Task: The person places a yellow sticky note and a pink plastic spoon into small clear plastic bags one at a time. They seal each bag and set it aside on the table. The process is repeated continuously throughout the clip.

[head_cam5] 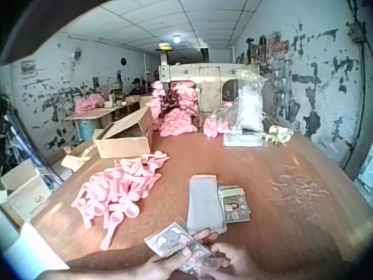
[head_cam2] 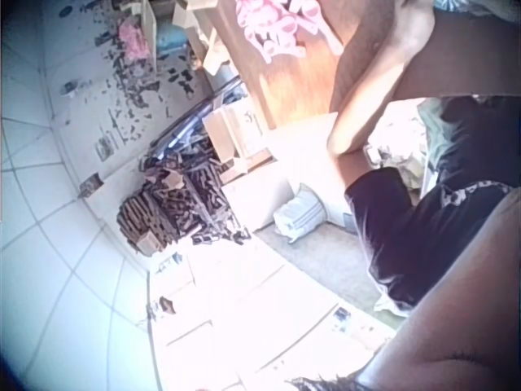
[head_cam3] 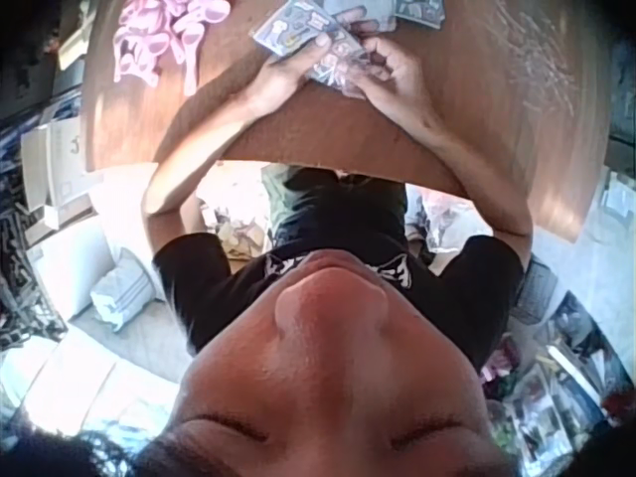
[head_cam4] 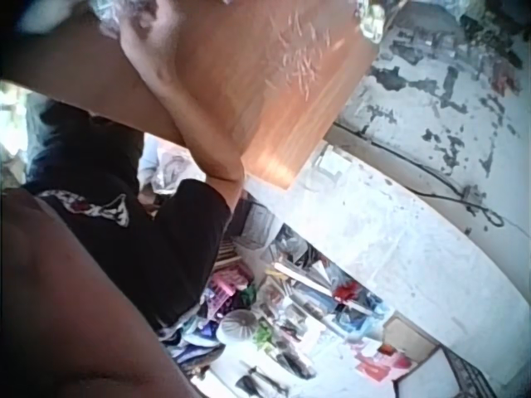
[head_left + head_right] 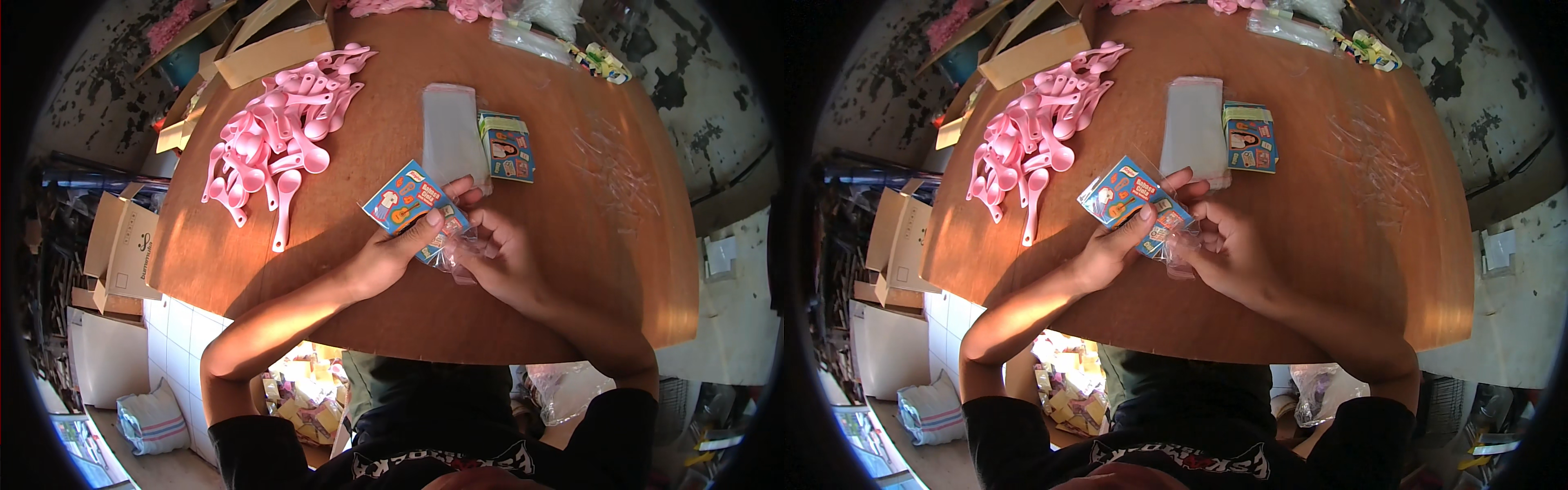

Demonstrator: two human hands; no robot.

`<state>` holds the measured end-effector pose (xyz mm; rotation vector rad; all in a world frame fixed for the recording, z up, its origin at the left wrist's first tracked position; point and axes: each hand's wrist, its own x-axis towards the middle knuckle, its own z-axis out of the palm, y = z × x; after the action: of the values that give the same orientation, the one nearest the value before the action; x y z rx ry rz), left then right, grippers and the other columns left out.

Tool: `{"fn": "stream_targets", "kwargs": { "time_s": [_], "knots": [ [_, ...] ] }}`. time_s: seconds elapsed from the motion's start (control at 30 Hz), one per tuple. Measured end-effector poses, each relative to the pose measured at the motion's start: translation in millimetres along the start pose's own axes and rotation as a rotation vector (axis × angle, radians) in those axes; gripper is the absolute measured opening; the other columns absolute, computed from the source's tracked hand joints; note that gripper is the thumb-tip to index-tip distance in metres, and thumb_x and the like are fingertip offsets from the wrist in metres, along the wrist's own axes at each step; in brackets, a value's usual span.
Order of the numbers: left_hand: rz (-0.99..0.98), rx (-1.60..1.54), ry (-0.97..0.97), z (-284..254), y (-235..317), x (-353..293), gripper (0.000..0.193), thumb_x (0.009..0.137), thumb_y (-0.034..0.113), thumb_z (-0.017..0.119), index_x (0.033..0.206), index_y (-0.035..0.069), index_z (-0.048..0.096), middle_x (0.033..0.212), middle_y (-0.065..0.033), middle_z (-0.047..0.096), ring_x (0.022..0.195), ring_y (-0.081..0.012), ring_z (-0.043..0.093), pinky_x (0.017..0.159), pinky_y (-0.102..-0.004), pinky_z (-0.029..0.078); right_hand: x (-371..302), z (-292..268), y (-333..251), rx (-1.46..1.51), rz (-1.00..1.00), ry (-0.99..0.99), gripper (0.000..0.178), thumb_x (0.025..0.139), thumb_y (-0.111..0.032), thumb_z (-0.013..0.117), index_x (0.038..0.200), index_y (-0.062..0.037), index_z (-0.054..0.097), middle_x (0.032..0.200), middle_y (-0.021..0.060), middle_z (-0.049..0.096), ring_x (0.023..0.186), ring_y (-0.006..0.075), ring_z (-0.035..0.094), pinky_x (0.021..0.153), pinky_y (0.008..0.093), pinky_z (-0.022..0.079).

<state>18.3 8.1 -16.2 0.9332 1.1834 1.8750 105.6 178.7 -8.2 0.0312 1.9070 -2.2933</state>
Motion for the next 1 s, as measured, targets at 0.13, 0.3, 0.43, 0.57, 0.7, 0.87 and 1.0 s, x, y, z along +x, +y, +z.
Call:
{"fn": "stream_targets", "kwargs": {
  "time_s": [0.13,0.3,0.43,0.57,0.7,0.87,1.0],
  "knots": [
    [0.040,0.061,-0.005,4,-1,-2,0.066,0.103,0.041,0.040,0.152,0.003,0.019,0.151,-0.0188,0.032,0.136,-0.0265,0.038,0.111,-0.0417,0.035,2,2,1,-0.012,-0.190,0.042,0.023,0.092,-0.006,0.064,0.111,0.0026,0.056,0.098,0.0071,0.064,0.091,0.0128,0.065,0.076,0.0286,0.057],
    [0.036,0.123,0.142,5,-2,0,0.063,0.103,0.038,0.043,0.150,0.002,0.023,0.147,-0.0199,0.038,0.133,-0.0265,0.042,0.109,-0.0401,0.038,2,1,1,0.160,-0.045,0.067,0.022,0.091,-0.007,0.066,0.110,0.0009,0.057,0.096,0.0074,0.064,0.085,0.0120,0.066,0.074,0.0280,0.057],
    [0.042,0.092,0.099,5,-2,0,0.061,0.103,0.036,0.044,0.149,0.001,0.026,0.145,-0.0192,0.042,0.132,-0.0259,0.044,0.108,-0.0394,0.039,0,5,-9,0.087,0.034,0.088,0.022,0.091,-0.008,0.066,0.109,0.0009,0.057,0.098,0.0092,0.064,0.084,0.0129,0.066,0.071,0.0294,0.056],
    [0.017,-0.179,0.164,3,-2,5,0.056,0.103,0.031,0.043,0.148,0.001,0.028,0.143,-0.0182,0.044,0.131,-0.0276,0.045,0.109,-0.0407,0.040,5,11,9,-0.210,-0.497,0.245,0.023,0.086,-0.005,0.070,0.107,-0.0001,0.060,0.110,0.0126,0.059,0.101,0.0189,0.061,0.080,0.0347,0.053],
    [-0.074,-0.486,0.301,-12,6,7,0.045,0.102,0.022,0.043,0.141,0.001,0.036,0.137,-0.0197,0.051,0.126,-0.0315,0.051,0.107,-0.0451,0.043,-3,1,-2,-0.948,-0.987,0.193,0.028,0.073,0.001,0.075,0.098,-0.0096,0.071,0.114,0.0106,0.056,0.105,0.0311,0.058,0.089,0.0396,0.049],
    [-0.075,-0.689,0.379,-31,11,4,0.039,0.096,0.013,0.047,0.133,0.002,0.045,0.123,-0.0187,0.060,0.115,-0.0319,0.059,0.106,-0.0482,0.045,-6,8,-2,-1.173,-1.366,0.152,0.025,0.070,-0.005,0.076,0.093,-0.0151,0.073,0.100,0.0042,0.064,0.098,0.0265,0.061,0.086,0.0444,0.052],
    [-0.092,-0.699,0.363,-32,10,-1,0.038,0.096,0.015,0.047,0.133,0.006,0.047,0.114,-0.0157,0.063,0.106,-0.0304,0.063,0.100,-0.0486,0.050,-13,10,-6,-1.216,-1.363,0.107,0.026,0.072,-0.007,0.074,0.097,-0.0147,0.071,0.103,0.0040,0.064,0.100,0.0263,0.061,0.089,0.0454,0.050]
  ]
}}
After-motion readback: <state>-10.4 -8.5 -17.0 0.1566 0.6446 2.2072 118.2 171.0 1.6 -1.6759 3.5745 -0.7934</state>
